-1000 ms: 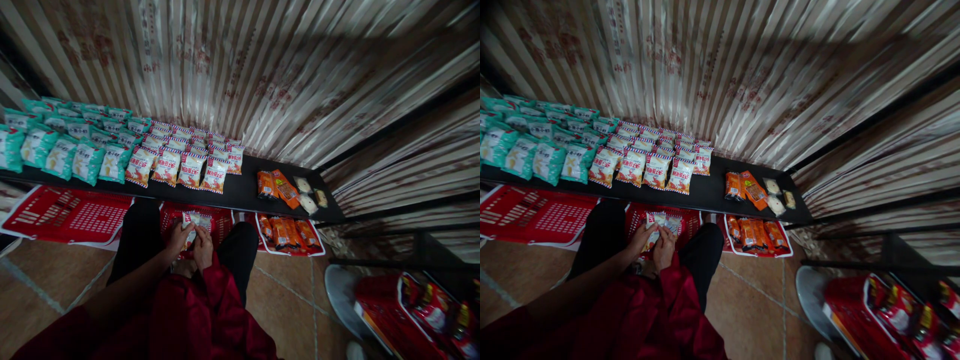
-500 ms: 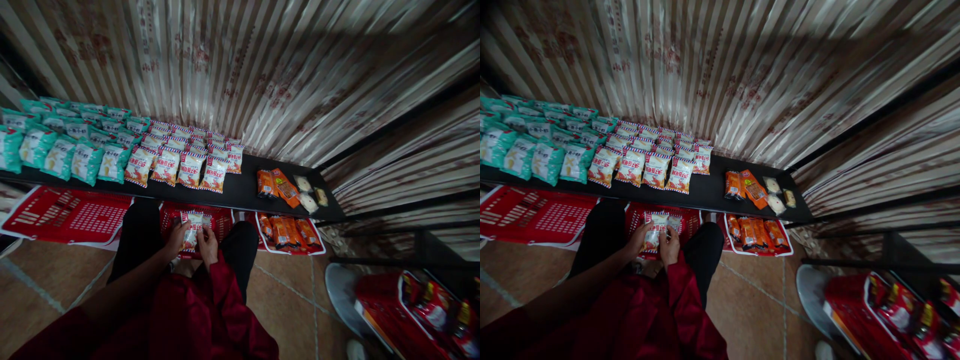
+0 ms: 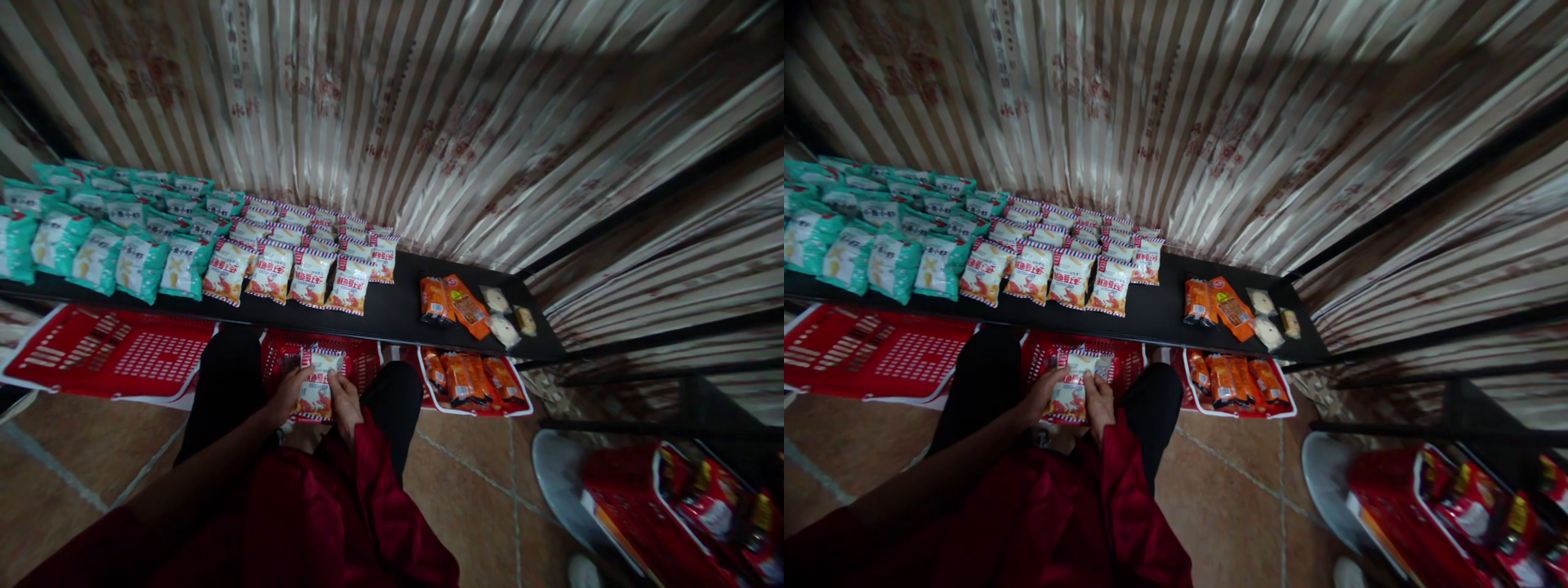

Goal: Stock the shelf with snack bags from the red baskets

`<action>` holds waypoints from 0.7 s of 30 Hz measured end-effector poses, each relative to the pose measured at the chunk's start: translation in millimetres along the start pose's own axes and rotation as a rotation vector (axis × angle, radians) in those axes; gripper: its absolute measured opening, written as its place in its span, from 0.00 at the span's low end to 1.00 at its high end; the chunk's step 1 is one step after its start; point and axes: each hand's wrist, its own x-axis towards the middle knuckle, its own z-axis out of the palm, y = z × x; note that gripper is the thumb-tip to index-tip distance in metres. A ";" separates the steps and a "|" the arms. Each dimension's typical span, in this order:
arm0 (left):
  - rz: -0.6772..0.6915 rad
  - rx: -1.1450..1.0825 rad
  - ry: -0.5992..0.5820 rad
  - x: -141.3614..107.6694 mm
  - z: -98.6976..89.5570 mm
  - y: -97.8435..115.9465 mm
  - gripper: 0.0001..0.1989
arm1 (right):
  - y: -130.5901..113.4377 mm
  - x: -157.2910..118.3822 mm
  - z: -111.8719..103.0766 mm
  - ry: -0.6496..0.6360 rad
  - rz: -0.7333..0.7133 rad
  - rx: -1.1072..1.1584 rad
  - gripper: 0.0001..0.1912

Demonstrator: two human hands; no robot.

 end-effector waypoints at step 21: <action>0.190 0.139 0.116 9.2 11.1 14.5 0.21 | -5.3 -0.1 2.1 -0.018 -0.013 0.076 0.26</action>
